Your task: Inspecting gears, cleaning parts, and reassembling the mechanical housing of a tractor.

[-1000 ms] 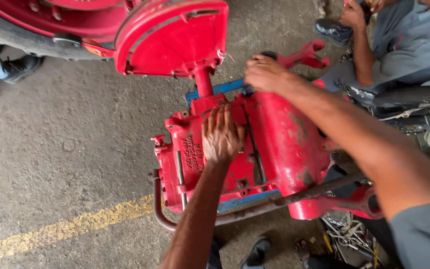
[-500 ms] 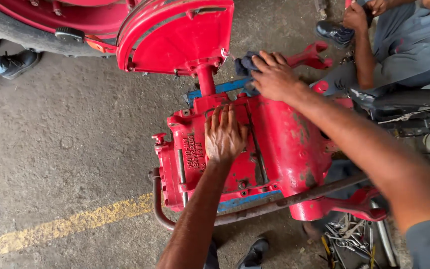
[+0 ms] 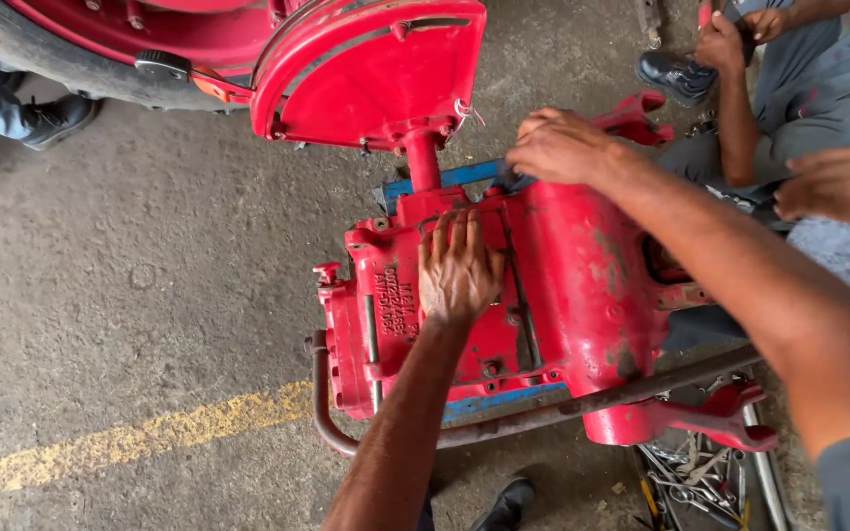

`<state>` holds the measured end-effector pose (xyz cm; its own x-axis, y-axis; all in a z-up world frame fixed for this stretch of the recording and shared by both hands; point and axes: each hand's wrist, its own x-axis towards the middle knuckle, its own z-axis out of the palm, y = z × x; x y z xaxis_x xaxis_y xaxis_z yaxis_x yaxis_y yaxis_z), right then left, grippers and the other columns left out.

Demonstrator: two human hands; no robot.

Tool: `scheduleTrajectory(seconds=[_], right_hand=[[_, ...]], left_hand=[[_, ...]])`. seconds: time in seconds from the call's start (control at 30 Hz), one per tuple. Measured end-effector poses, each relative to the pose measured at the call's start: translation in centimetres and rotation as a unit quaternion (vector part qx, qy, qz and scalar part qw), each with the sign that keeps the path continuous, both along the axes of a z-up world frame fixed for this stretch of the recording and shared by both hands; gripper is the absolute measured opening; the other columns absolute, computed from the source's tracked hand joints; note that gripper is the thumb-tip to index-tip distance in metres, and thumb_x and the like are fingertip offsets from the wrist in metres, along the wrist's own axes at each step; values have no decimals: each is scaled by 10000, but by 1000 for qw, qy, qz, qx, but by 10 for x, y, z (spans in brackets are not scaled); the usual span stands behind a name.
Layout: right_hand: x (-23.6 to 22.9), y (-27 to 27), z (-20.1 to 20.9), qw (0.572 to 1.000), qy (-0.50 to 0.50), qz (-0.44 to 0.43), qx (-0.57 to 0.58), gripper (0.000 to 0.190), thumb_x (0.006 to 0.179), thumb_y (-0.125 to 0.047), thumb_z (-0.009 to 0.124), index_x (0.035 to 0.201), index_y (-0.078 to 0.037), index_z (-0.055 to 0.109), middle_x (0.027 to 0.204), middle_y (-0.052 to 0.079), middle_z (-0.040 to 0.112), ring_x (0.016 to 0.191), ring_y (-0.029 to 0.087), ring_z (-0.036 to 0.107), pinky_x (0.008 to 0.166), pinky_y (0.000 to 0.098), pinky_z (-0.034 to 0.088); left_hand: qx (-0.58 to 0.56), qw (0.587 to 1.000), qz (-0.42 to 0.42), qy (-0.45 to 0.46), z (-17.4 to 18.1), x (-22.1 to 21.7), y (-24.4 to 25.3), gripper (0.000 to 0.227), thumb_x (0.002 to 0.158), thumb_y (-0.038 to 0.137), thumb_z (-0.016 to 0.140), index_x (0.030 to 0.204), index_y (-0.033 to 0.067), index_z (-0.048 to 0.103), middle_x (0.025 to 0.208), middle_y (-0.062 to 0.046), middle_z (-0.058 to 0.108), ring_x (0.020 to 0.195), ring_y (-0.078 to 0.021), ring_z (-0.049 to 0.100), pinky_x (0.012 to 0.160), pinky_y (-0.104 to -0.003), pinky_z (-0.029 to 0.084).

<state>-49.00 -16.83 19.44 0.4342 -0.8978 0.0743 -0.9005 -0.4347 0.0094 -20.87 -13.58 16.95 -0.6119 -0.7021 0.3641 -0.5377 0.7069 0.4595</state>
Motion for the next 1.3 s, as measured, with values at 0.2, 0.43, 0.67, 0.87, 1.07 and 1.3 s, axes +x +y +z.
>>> scheduleTrajectory(seconds=[0.2,0.43,0.67,0.87,1.07,1.3], right_hand=[[-25,-25,27,952,234,-182,-72,169,867,-229,692,969,-137,790,972,163,730,984,322,682,798,445,597],[21,0,-34,946,173,-113,-249,239,614,-404,650,708,-223,774,963,106,782,1015,318,706,949,566,510],[50,44,-28,986,60,-150,25,179,747,-96,673,915,-86,730,913,130,746,950,318,715,906,469,537],[75,92,25,972,-121,-132,155,275,754,-38,638,1010,-62,737,878,146,740,819,346,722,744,466,556],[91,92,48,937,-204,-228,167,224,842,-101,651,1052,-81,726,879,158,743,818,317,735,715,450,557],[148,118,-17,974,24,-225,3,617,720,-163,657,1309,11,601,1398,197,582,1372,362,477,1135,554,324]], left_hand=[[5,1000,-6,4,2,1,1,568,884,283,559,1350,-43,567,1392,-215,602,1349,-411,517,1080,-581,410],[-6,1000,1,-10,0,-2,1,576,889,292,561,1364,-35,551,1409,-215,594,1368,-400,510,1097,-582,394],[-2,1000,3,10,1,0,0,683,872,302,563,1460,-32,471,1489,-215,534,1411,-398,469,1149,-588,351],[4,1000,-3,5,1,1,0,745,870,296,556,1519,-34,398,1526,-229,494,1426,-396,450,1165,-576,328],[-4,1000,-2,4,2,3,3,786,855,308,564,1540,-22,366,1549,-218,464,1430,-387,434,1166,-564,312],[0,1000,8,-6,-6,0,2,784,877,319,574,1554,-13,357,1557,-203,458,1439,-366,427,1181,-550,301]])
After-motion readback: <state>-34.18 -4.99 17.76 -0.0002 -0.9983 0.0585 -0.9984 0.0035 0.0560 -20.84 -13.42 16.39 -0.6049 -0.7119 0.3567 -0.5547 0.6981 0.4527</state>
